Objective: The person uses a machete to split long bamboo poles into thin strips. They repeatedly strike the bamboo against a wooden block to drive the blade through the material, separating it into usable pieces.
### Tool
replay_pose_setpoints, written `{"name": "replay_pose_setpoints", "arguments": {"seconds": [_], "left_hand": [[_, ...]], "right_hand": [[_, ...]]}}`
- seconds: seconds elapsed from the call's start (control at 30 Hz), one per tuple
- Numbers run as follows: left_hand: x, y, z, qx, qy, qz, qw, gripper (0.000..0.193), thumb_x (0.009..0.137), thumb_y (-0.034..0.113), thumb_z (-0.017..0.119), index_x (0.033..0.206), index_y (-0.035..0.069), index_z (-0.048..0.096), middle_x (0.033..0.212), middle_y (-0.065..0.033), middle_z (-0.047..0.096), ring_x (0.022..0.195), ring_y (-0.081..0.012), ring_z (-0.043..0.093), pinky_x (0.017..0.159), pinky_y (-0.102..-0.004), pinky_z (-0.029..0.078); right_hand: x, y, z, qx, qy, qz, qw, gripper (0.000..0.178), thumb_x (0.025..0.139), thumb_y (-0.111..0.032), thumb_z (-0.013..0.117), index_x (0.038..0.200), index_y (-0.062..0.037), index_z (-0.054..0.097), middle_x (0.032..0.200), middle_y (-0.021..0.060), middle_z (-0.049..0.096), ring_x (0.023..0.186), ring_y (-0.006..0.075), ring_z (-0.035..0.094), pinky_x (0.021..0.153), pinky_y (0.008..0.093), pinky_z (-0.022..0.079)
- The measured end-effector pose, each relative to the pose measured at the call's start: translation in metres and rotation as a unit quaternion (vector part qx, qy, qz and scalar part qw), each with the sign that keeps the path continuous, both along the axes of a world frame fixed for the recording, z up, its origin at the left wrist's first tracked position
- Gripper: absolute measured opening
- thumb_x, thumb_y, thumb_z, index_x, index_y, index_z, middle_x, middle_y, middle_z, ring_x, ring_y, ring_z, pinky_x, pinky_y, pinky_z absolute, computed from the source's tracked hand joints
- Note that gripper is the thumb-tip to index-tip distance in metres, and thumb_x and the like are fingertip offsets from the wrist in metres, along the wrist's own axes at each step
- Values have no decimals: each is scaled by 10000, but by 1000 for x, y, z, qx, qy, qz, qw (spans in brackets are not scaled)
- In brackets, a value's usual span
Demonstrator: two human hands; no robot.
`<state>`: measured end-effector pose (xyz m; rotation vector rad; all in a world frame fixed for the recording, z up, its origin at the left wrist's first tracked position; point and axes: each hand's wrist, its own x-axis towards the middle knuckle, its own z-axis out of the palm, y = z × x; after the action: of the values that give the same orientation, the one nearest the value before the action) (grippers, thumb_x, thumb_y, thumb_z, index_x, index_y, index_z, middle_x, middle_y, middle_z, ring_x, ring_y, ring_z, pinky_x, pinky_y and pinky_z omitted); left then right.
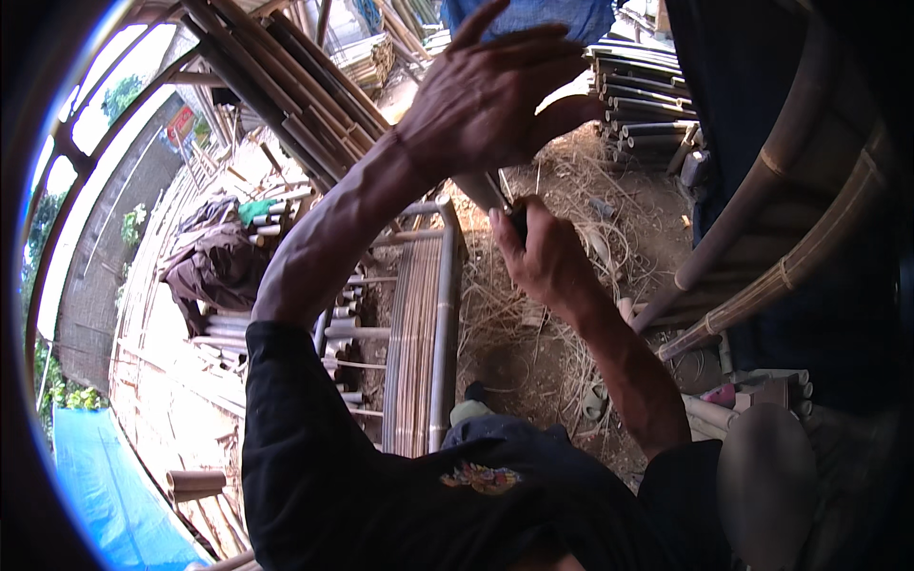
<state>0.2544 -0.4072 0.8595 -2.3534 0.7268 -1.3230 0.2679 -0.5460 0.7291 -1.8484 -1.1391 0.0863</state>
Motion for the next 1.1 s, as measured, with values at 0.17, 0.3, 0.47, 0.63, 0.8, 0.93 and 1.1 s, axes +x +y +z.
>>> {"name": "replay_pose_setpoints", "arguments": {"seconds": [0.17,0.3,0.47,0.63,0.8,0.93,1.1], "left_hand": [[19,6,-37,-54,203,178,961,579,942,559,415,1119,62,653,1176,-101,644,1183,-250,546,1139,-545,179],[-6,-37,25,-31,-18,-33,999,609,934,580,405,1145,58,637,1257,-103,601,1292,-231,463,1145,-544,152],[36,6,-58,-6,234,120,965,725,925,636,339,1302,46,524,1382,-118,495,1344,-235,390,1159,-514,136],[57,66,-70,-143,232,148,951,580,945,497,446,1295,42,533,1366,-129,507,1348,-251,379,1136,-498,224],[117,102,-169,-177,169,-4,970,426,889,465,593,1095,100,672,1194,-107,624,1150,-257,572,1021,-434,410],[50,90,-39,-522,488,-167,679,571,971,500,433,1039,-19,660,958,-180,688,952,-266,660,892,-395,516],[20,77,106,-77,64,14,995,324,903,302,633,964,-17,648,742,-77,626,687,-154,599,625,-299,470]], "right_hand": [[5,3,5,-53,23,-39,998,362,965,-325,506,977,37,521,714,218,638,694,366,671,597,423,513],[26,-10,-28,77,-61,-79,992,379,956,-349,513,972,30,522,693,207,635,687,359,668,614,409,516],[17,2,-57,-6,-2,-79,997,391,956,-360,508,960,31,524,664,195,625,611,355,653,559,427,511],[13,10,-88,-31,79,-25,996,433,932,-375,533,1031,46,509,695,237,635,645,383,662,580,450,550],[68,34,-211,47,-79,-69,993,453,940,-398,510,1077,32,471,658,191,625,571,344,645,523,415,547],[77,41,-135,-6,38,-57,998,398,950,-414,516,935,-16,494,656,91,530,543,202,550,462,335,476],[88,69,21,55,31,-36,997,363,922,-404,563,873,-46,526,657,32,517,536,149,530,467,303,461]]}}
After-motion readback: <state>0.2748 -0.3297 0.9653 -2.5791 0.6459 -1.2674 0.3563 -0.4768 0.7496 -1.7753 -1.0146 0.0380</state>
